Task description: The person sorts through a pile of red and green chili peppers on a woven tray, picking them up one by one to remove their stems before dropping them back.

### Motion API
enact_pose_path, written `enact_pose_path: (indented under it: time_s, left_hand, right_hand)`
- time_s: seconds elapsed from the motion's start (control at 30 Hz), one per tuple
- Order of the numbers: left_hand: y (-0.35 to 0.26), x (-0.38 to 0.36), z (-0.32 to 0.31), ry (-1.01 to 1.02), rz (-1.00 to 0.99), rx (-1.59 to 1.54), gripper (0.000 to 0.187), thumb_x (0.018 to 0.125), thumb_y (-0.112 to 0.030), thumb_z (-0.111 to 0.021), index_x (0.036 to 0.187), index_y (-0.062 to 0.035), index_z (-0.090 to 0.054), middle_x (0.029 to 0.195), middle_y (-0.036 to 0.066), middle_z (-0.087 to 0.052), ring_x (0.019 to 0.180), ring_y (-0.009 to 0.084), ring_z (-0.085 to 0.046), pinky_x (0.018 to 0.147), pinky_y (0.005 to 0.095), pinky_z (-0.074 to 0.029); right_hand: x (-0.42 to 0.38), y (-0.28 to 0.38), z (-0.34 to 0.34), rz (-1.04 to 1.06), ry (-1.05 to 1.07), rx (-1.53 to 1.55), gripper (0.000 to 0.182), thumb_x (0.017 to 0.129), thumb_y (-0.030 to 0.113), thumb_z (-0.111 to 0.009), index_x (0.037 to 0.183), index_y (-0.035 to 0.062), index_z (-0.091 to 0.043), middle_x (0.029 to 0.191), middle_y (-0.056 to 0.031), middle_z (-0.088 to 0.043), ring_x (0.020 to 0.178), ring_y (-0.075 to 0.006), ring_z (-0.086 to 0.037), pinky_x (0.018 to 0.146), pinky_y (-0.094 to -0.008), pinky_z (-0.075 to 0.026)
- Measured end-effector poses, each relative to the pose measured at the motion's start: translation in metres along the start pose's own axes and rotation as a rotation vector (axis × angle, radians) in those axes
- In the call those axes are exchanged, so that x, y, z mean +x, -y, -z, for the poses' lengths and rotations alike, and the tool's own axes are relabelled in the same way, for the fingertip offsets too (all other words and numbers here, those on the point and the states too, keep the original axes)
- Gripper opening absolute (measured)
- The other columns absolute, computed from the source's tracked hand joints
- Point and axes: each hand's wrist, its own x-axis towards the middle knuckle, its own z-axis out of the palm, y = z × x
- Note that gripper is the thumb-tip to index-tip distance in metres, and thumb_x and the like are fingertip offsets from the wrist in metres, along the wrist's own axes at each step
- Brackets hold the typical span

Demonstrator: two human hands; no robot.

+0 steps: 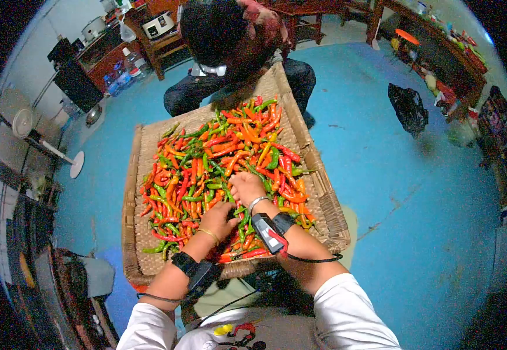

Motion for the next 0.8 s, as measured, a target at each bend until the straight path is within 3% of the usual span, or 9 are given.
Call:
enact_pose_path:
  time_s: [0.1,0.17,0.2,0.47,0.53,0.57,0.63,0.7,0.8]
  left_hand:
    - [-0.004,0.002,-0.001,0.061,-0.005,0.041,0.034,0.071,-0.025,-0.057,0.098,-0.0056,-0.049,0.097,0.016,-0.05,0.085,0.0314,-0.051,0.071,0.0387,-0.042]
    - [-0.009,0.001,0.002,0.031,0.01,0.085,0.031,0.071,-0.025,-0.057,0.093,-0.0051,-0.05,0.09,0.016,-0.053,0.081,0.0319,-0.052,0.068,0.039,-0.042]
    - [-0.006,0.002,-0.001,0.005,-0.021,0.055,0.029,0.071,-0.026,-0.056,0.09,-0.0054,-0.051,0.085,0.016,-0.054,0.078,0.0319,-0.053,0.067,0.0391,-0.043]
    - [0.003,0.007,-0.005,-0.047,-0.013,-0.068,0.022,0.072,-0.027,-0.055,0.077,-0.0059,-0.055,0.074,0.016,-0.056,0.07,0.0329,-0.053,0.061,0.0397,-0.042]
    - [0.01,0.009,-0.004,-0.167,-0.003,-0.161,0.016,0.072,-0.02,-0.056,0.073,-0.0037,-0.055,0.063,0.011,-0.056,0.058,0.0229,-0.055,0.055,0.0317,-0.043]
    - [0.013,0.01,-0.003,-0.166,-0.003,-0.162,0.016,0.072,-0.02,-0.056,0.073,-0.0037,-0.055,0.063,0.011,-0.056,0.058,0.0229,-0.055,0.055,0.0317,-0.043]
    - [0.019,0.01,0.002,-0.21,0.07,-0.439,0.014,0.073,-0.016,-0.056,0.073,-0.0021,-0.055,0.061,0.005,-0.055,0.055,0.0114,-0.051,0.054,0.0248,-0.041]
    - [0.028,0.01,0.006,-0.246,0.075,-0.515,0.013,0.073,-0.015,-0.055,0.074,-0.0019,-0.055,0.062,0.004,-0.055,0.056,0.0108,-0.05,0.054,0.0245,-0.041]
    - [0.028,0.011,0.016,-0.362,0.098,-0.634,0.01,0.076,-0.011,-0.054,0.075,-0.0018,-0.056,0.067,0.0,-0.054,0.056,0.0091,-0.05,0.054,0.0224,-0.041]
  right_hand:
    - [-0.001,-0.002,-0.003,-0.037,0.031,-0.079,0.017,0.078,0.017,-0.05,0.07,0.0029,-0.053,0.054,-0.0029,-0.051,0.042,-0.0097,-0.044,0.04,-0.0242,-0.037]
    - [-0.003,-0.001,-0.004,0.034,0.038,-0.208,0.017,0.08,0.019,-0.049,0.068,0.0061,-0.051,0.053,0.0008,-0.05,0.04,-0.0057,-0.044,0.035,-0.0181,-0.034]
    - [-0.002,-0.001,-0.003,0.017,0.045,-0.191,0.019,0.079,0.019,-0.049,0.071,0.0025,-0.052,0.055,-0.0023,-0.05,0.044,-0.01,-0.046,0.043,-0.0255,-0.038]
    - [0.0,-0.003,-0.002,0.027,0.035,-0.171,0.019,0.078,0.02,-0.05,0.071,0.0027,-0.053,0.056,-0.0027,-0.051,0.045,-0.0105,-0.047,0.044,-0.0264,-0.039]
    - [0.002,-0.007,-0.001,0.031,0.033,-0.162,0.019,0.077,0.02,-0.051,0.07,0.0025,-0.053,0.057,-0.0034,-0.051,0.047,-0.0118,-0.048,0.046,-0.0279,-0.04]
    - [0.008,-0.014,0.001,0.153,0.001,-0.267,0.02,0.076,0.021,-0.051,0.07,0.0026,-0.054,0.058,-0.005,-0.053,0.05,-0.0151,-0.05,0.049,-0.0299,-0.041]
    - [0.003,-0.009,-0.001,0.273,-0.031,-0.372,0.02,0.076,0.021,-0.052,0.07,0.0027,-0.055,0.059,-0.0067,-0.054,0.054,-0.0185,-0.052,0.052,-0.032,-0.042]
    - [-0.005,-0.001,-0.003,0.412,-0.059,-0.596,0.019,0.074,0.022,-0.051,0.071,0.0038,-0.057,0.066,-0.0099,-0.056,0.063,-0.026,-0.054,0.059,-0.0354,-0.043]
    - [-0.007,-0.001,-0.005,0.551,-0.06,-0.721,0.019,0.073,0.023,-0.052,0.073,0.0048,-0.058,0.072,-0.0109,-0.057,0.068,-0.0284,-0.054,0.061,-0.0359,-0.043]
